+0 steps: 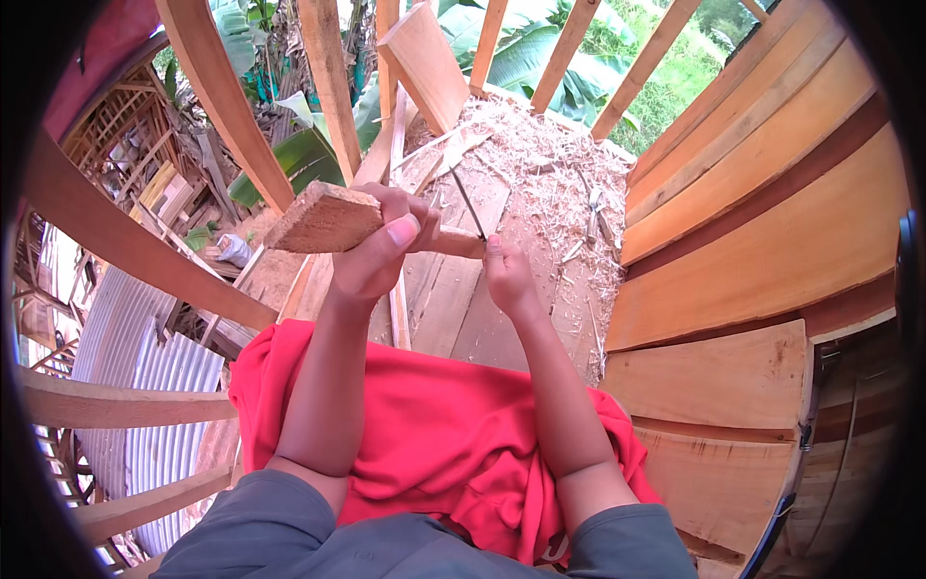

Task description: The person sits on a wooden floor and uses a knife to carve a small piece of wood held in their left hand. They repeatedly scrape the wood to remove shavings, rotating the piece to work on different sides.

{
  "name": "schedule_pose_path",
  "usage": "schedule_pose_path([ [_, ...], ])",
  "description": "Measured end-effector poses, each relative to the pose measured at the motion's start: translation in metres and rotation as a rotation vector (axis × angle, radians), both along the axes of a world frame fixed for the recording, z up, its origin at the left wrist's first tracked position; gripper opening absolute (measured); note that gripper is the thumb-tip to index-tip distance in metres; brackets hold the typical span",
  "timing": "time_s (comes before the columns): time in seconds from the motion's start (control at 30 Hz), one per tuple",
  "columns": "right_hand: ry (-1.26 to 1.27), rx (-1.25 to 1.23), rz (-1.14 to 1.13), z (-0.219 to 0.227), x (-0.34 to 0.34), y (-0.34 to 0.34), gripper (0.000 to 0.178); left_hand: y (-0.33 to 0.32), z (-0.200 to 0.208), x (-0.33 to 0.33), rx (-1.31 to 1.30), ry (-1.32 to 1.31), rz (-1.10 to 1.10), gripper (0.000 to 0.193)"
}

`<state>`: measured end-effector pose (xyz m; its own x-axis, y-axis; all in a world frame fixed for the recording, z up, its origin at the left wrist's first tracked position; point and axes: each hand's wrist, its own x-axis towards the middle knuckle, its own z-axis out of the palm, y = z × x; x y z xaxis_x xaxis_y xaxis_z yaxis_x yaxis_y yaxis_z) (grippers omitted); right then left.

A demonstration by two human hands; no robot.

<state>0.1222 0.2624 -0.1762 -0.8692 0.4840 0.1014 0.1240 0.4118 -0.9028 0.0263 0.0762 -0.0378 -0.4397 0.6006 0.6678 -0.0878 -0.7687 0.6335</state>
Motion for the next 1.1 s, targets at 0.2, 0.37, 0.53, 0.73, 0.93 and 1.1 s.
schedule_pose_path([
  [0.2,-0.063,0.173,-0.066,0.02,0.008,-0.016,0.046,-0.005,-0.005,-0.002,-0.004,-0.006,0.011,0.037],
  [0.37,-0.099,0.221,-0.123,0.027,0.008,-0.028,0.049,-0.006,-0.006,-0.009,0.019,-0.04,0.006,0.039],
  [0.53,-0.019,0.142,-0.032,0.011,0.018,-0.023,0.055,0.001,-0.004,0.002,-0.018,-0.043,0.062,0.036],
  [0.73,-0.151,0.253,-0.178,0.05,0.014,-0.054,0.061,-0.008,-0.01,-0.011,0.025,-0.036,0.034,0.033],
  [0.93,-0.195,0.29,-0.282,0.049,0.01,-0.051,0.057,-0.009,-0.006,-0.003,-0.029,-0.119,0.108,0.039],
  [1.1,-0.267,0.254,-0.398,0.006,0.009,-0.016,0.055,0.008,0.002,0.023,-0.014,0.047,0.013,0.04],
])
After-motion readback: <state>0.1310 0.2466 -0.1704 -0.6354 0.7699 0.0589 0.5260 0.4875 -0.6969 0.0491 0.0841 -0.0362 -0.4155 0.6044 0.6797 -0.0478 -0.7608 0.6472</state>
